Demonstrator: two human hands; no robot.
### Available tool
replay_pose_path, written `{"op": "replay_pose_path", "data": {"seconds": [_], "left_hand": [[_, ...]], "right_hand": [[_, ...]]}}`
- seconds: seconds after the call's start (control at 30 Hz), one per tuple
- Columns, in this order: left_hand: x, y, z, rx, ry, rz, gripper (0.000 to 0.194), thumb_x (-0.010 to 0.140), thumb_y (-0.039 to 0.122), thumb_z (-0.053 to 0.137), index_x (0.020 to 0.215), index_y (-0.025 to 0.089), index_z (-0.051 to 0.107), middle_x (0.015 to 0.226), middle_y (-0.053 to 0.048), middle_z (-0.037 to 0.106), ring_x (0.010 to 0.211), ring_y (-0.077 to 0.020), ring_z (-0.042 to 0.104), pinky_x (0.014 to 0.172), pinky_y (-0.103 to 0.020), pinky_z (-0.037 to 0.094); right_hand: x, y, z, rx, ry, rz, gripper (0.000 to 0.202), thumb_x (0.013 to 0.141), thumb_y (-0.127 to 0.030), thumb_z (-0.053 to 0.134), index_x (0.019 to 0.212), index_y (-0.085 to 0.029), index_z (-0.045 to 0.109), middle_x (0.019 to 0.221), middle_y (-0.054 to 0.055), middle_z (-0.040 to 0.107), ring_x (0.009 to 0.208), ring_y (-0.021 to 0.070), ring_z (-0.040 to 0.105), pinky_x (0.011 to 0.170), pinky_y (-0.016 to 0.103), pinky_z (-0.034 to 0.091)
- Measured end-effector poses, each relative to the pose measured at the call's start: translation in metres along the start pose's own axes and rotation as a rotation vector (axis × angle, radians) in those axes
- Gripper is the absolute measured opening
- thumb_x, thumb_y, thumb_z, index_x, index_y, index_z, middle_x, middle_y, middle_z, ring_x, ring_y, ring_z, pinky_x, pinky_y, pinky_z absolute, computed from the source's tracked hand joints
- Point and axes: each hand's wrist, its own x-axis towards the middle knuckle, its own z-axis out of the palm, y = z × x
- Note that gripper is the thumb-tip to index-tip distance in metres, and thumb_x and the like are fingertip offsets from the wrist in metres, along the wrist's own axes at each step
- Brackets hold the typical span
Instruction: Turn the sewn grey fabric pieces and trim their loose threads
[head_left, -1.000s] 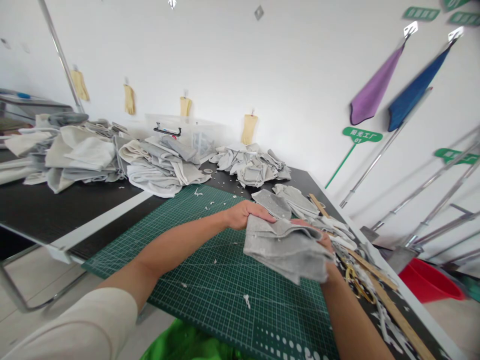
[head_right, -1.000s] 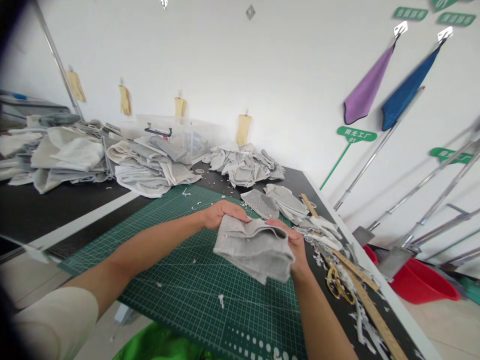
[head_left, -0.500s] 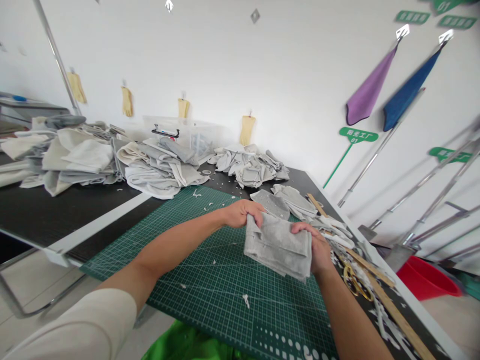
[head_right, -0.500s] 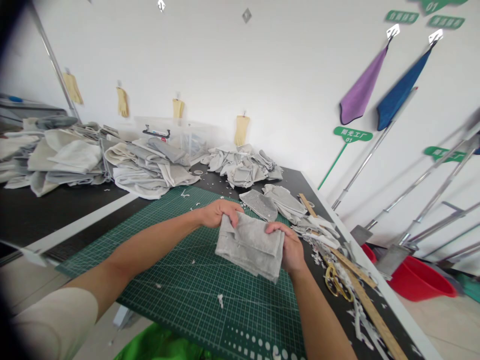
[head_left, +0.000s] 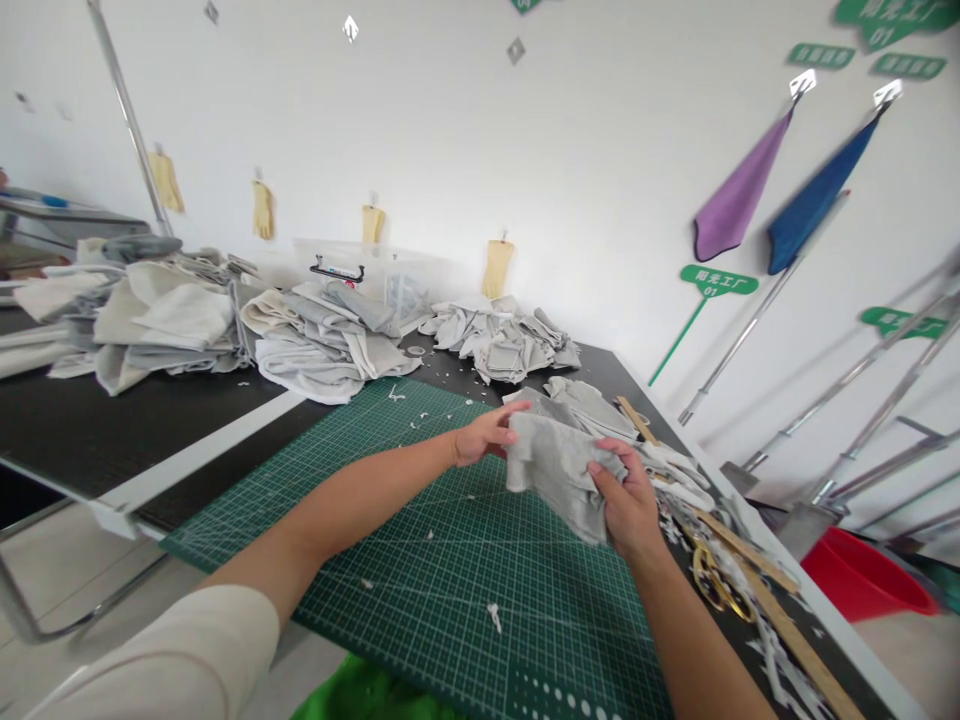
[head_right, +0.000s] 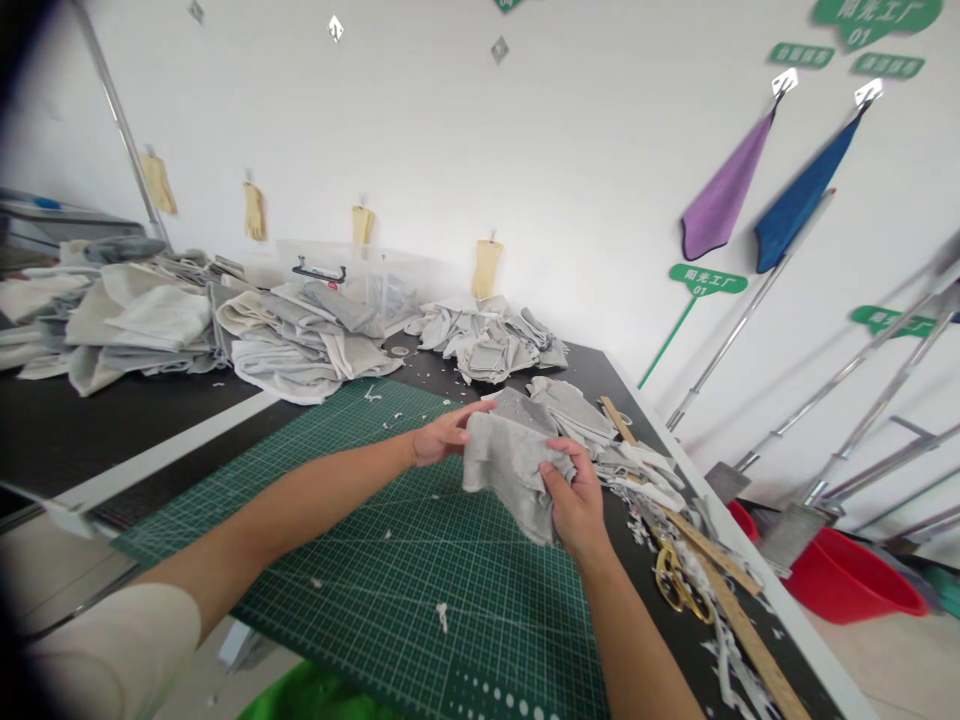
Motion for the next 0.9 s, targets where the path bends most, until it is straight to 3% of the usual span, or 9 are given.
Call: {"op": "replay_pose_path", "data": {"seconds": [0.07,0.17,0.33,0.43,0.53,0.6,0.67,0.77,0.9], "left_hand": [[0.005,-0.009,0.003,0.089,0.063,-0.055,0.064,0.055,0.032,0.075,0.113,0.015,0.054,0.097,-0.007,0.062,0.075,-0.0145,0.058,0.061,-0.023,0.043],[0.011,-0.013,0.009,0.205,0.157,-0.103,0.042,0.06,0.031,0.072,0.096,0.012,0.059,0.078,-0.004,0.062,0.059,-0.0119,0.056,0.049,-0.022,0.042],[0.015,-0.004,0.012,0.179,0.278,0.054,0.031,0.071,0.033,0.063,0.095,0.014,0.057,0.07,0.0,0.058,0.047,-0.0082,0.052,0.039,-0.02,0.042],[0.012,0.002,0.009,0.155,0.227,0.025,0.037,0.073,0.034,0.06,0.103,0.015,0.054,0.072,-0.002,0.06,0.046,-0.011,0.056,0.036,-0.02,0.042],[0.007,0.01,0.003,0.183,0.081,-0.082,0.046,0.073,0.034,0.062,0.114,0.016,0.048,0.077,-0.005,0.064,0.047,-0.0138,0.06,0.035,-0.019,0.04],[0.003,0.013,-0.002,0.214,-0.021,-0.146,0.052,0.072,0.033,0.065,0.117,0.017,0.045,0.082,-0.007,0.066,0.048,-0.0142,0.061,0.036,-0.019,0.041],[0.0,0.015,-0.009,0.257,-0.069,-0.205,0.052,0.073,0.034,0.064,0.118,0.017,0.044,0.081,-0.008,0.066,0.048,-0.015,0.061,0.037,-0.02,0.042],[-0.002,0.019,-0.025,0.37,-0.045,-0.311,0.043,0.073,0.036,0.063,0.108,0.014,0.051,0.072,-0.006,0.065,0.044,-0.0151,0.059,0.035,-0.021,0.041],[-0.01,0.035,-0.057,0.444,0.079,-0.335,0.033,0.07,0.035,0.064,0.095,0.013,0.058,0.066,-0.003,0.063,0.041,-0.0104,0.054,0.035,-0.018,0.038]], "right_hand": [[0.001,0.001,-0.001,-0.039,0.058,-0.076,0.038,0.07,-0.032,0.067,0.105,-0.024,0.055,0.091,0.0,0.058,0.073,0.0116,0.053,0.067,0.022,0.042],[0.004,0.003,0.0,-0.001,0.094,-0.109,0.051,0.069,-0.031,0.069,0.117,-0.026,0.051,0.106,0.003,0.058,0.084,0.0145,0.055,0.075,0.026,0.044],[0.008,0.02,0.004,0.196,0.111,0.022,0.059,0.066,-0.032,0.072,0.12,-0.024,0.051,0.111,0.006,0.062,0.096,0.0209,0.059,0.083,0.034,0.047],[0.008,0.037,0.007,0.213,0.075,0.145,0.052,0.064,-0.034,0.074,0.11,-0.018,0.058,0.106,0.008,0.066,0.096,0.0231,0.061,0.086,0.037,0.047],[0.008,0.046,0.009,0.125,0.037,0.155,0.048,0.064,-0.033,0.074,0.107,-0.016,0.061,0.103,0.008,0.067,0.096,0.0215,0.062,0.09,0.036,0.045],[0.008,0.047,0.011,0.068,0.018,0.143,0.046,0.066,-0.034,0.072,0.107,-0.015,0.062,0.101,0.008,0.068,0.09,0.0202,0.063,0.084,0.034,0.047],[0.008,0.045,0.012,0.022,-0.035,0.199,0.047,0.067,-0.038,0.069,0.107,-0.015,0.062,0.092,0.006,0.069,0.072,0.0194,0.064,0.064,0.032,0.052],[0.009,0.043,0.013,-0.108,-0.116,0.311,0.043,0.068,-0.045,0.064,0.099,-0.015,0.063,0.067,0.001,0.067,0.044,0.016,0.054,0.038,0.027,0.042],[0.011,0.045,0.009,-0.339,-0.099,0.358,0.039,0.071,-0.054,0.058,0.081,-0.017,0.062,0.06,0.0,0.064,0.035,0.0132,0.05,0.034,0.024,0.036]]}}
